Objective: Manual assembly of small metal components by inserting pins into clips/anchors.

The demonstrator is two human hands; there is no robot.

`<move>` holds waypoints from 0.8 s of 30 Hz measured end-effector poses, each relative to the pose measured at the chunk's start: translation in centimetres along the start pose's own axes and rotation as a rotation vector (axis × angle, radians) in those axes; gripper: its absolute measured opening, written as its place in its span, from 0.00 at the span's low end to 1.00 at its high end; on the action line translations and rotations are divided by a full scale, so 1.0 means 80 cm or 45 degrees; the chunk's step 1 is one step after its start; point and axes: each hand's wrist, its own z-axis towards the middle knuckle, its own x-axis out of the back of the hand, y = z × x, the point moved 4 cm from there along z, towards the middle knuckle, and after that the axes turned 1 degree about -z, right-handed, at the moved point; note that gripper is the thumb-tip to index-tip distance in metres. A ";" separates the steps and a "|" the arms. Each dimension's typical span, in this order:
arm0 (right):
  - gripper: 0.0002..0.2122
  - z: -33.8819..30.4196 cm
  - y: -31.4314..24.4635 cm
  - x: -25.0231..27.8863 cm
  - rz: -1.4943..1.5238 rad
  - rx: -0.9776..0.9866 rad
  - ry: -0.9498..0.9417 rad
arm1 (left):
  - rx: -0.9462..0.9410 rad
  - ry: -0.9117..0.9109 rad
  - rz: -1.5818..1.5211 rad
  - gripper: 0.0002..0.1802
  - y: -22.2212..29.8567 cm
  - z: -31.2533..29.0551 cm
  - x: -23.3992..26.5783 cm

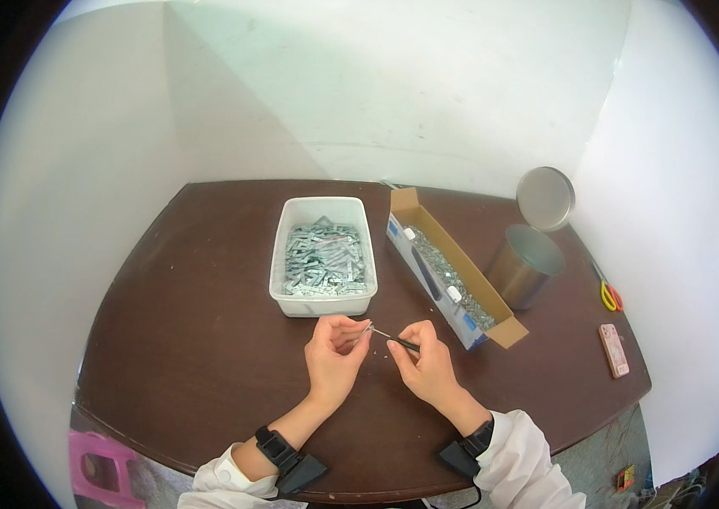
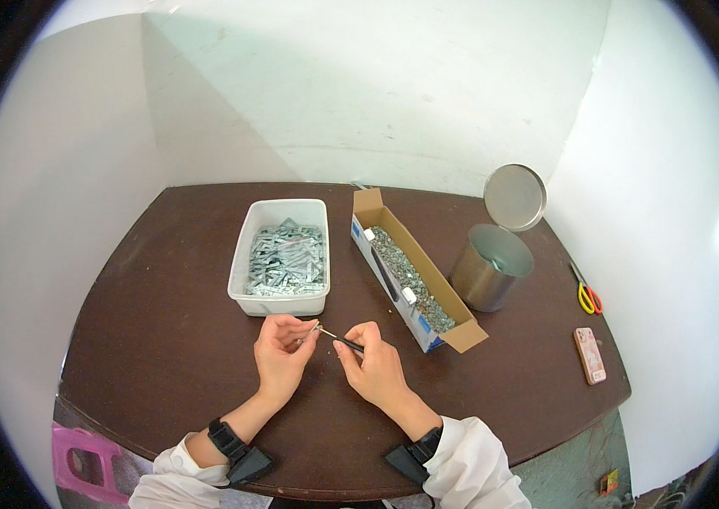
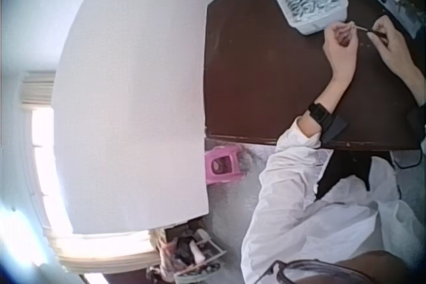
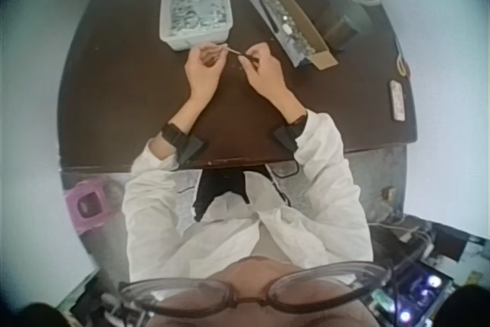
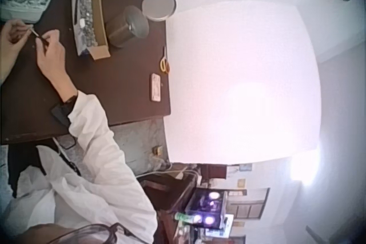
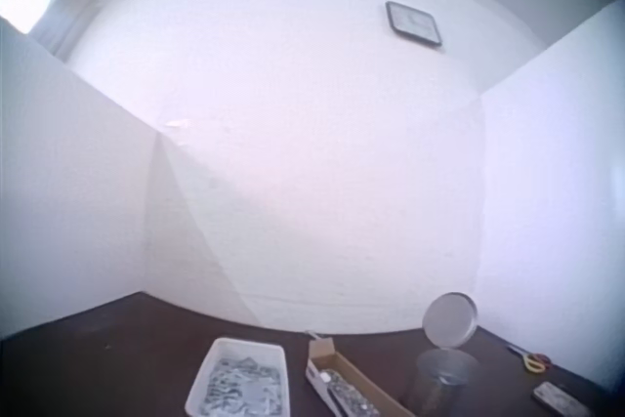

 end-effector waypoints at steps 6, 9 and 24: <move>0.10 0.000 0.004 0.001 -0.088 -0.035 -0.081 | -0.006 0.022 -0.146 0.14 -0.004 0.000 -0.001; 0.10 0.002 0.007 -0.001 -0.138 0.002 -0.090 | -0.020 0.036 -0.159 0.14 -0.006 -0.001 -0.001; 0.12 0.001 0.007 0.000 -0.118 0.045 0.002 | -0.071 0.066 0.042 0.14 -0.002 -0.001 -0.001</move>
